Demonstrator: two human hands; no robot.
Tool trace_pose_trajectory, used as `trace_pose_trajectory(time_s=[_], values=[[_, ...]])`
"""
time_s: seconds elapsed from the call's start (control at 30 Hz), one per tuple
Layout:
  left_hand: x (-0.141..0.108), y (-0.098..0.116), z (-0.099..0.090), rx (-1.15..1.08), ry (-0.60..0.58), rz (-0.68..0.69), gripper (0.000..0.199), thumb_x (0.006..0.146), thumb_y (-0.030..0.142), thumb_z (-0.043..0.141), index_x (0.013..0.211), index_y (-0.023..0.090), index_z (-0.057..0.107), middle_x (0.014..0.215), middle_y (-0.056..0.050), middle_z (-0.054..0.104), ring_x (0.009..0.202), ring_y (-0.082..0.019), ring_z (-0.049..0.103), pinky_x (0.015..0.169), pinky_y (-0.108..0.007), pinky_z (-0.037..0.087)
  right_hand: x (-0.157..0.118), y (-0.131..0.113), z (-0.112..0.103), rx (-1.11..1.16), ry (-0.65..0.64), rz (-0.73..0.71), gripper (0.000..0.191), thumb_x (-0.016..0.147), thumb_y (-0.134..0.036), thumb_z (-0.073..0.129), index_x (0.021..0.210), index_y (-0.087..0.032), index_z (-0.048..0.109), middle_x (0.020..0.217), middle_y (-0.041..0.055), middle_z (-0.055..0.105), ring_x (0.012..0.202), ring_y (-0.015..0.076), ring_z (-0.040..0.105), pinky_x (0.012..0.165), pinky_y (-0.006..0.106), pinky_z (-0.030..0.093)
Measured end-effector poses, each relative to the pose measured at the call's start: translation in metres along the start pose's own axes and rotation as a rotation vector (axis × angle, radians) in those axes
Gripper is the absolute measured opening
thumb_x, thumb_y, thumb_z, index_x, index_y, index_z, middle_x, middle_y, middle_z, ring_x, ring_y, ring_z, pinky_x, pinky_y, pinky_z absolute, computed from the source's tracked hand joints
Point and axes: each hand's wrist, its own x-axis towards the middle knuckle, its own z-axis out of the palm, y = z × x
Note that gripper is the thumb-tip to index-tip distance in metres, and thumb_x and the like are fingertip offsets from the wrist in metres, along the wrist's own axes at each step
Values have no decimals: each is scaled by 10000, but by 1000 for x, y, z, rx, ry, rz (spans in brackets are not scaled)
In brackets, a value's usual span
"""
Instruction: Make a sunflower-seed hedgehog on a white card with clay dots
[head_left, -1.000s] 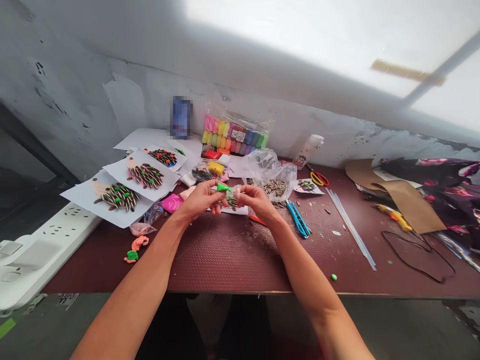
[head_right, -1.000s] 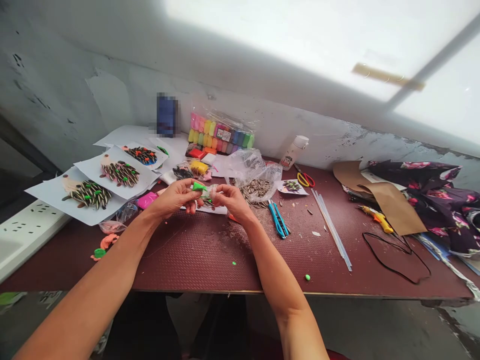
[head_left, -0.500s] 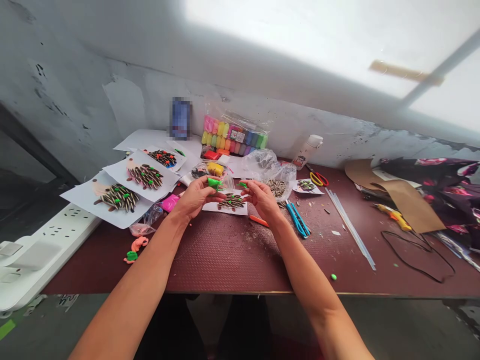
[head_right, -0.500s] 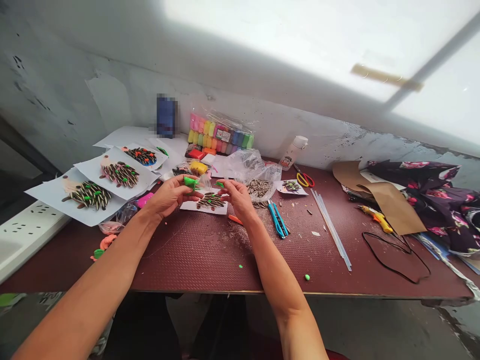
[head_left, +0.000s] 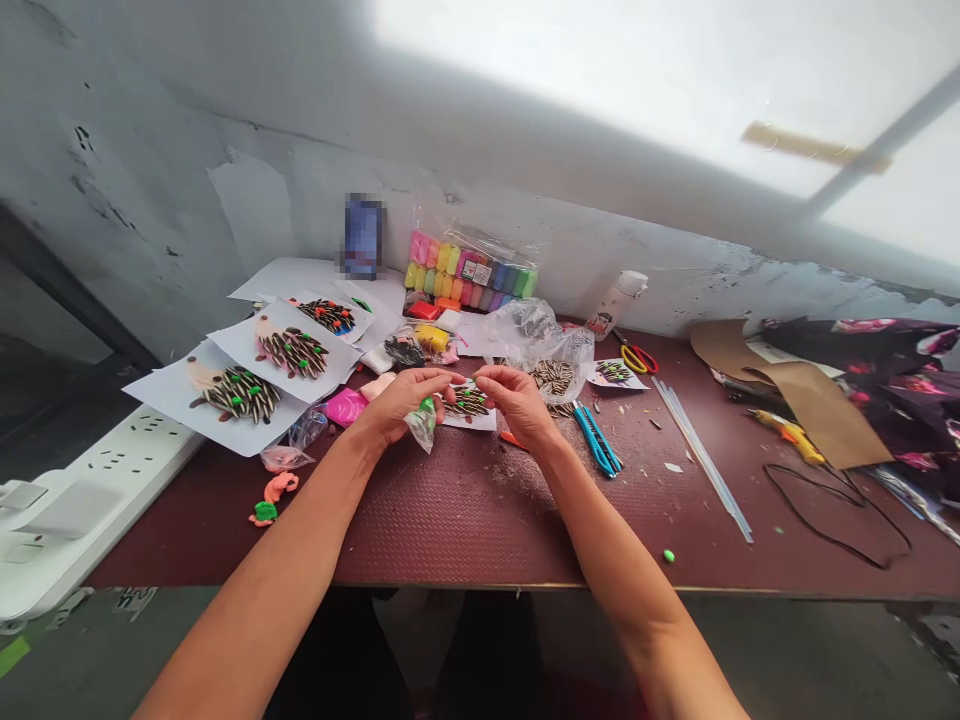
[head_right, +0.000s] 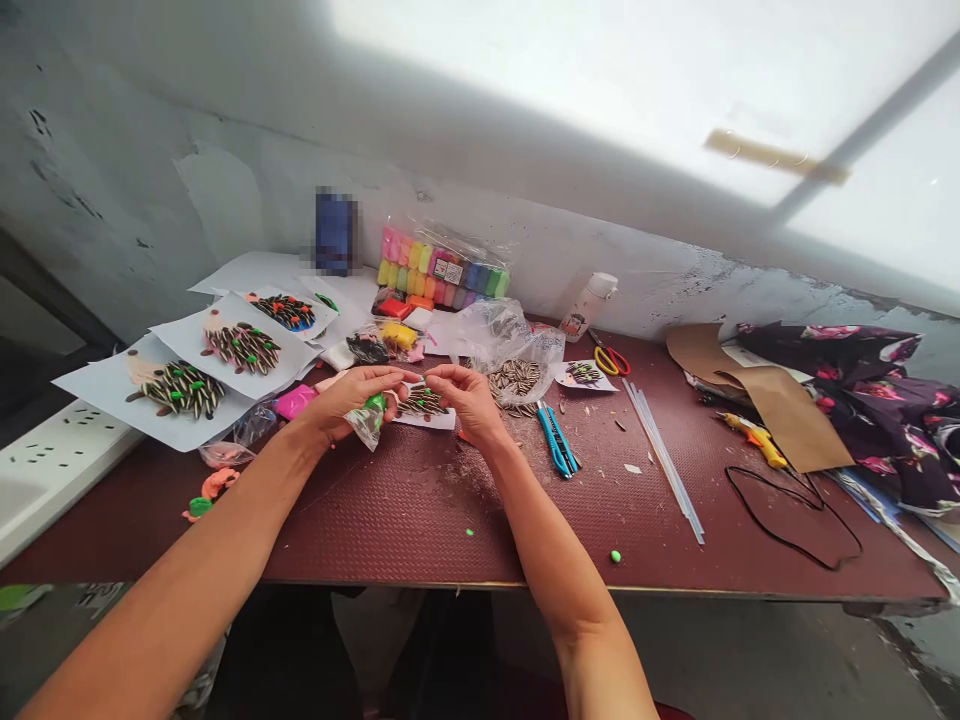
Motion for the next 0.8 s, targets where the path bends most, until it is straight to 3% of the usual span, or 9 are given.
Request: trace_pose_trajectory(time_s=[0.17,0.27,0.47,0.63,0.8], values=[[-3,-1,8,100,-127,-11,395,788,506,757,734,126,668,692,-26,649,453,-66,532,396,-175,352,-5,1,11,-38,-86,-49,379,627,-471,895,758,-184,684,620,-39,614,536,75,449,522,223,383],[-3,-2,9,59,-128,7,437,724,544,802,724,126,672,668,-21,637,460,-70,531,395,-172,352,-6,4,13,-70,-88,-61,378,664,-492,870,792,-195,675,587,-43,600,546,95,477,541,236,395],[0,-4,3,-24,-36,44,433,642,498,877,725,117,688,655,-7,618,492,-69,531,445,-183,401,-5,7,14,-240,-12,-271,290,727,-482,817,854,-225,772,880,22,661,658,105,495,577,244,436],[2,-7,2,-19,22,73,441,635,485,887,645,136,618,563,24,559,480,-70,503,457,-190,388,-8,1,15,-207,-112,-192,322,772,-526,747,909,-237,778,911,31,660,665,112,510,551,240,447],[-1,-5,6,-60,8,76,436,633,464,892,673,137,606,614,31,573,497,-59,502,471,-180,401,-9,-2,14,-168,-135,-124,286,788,-460,711,926,-214,759,675,-30,586,568,93,446,575,258,462]])
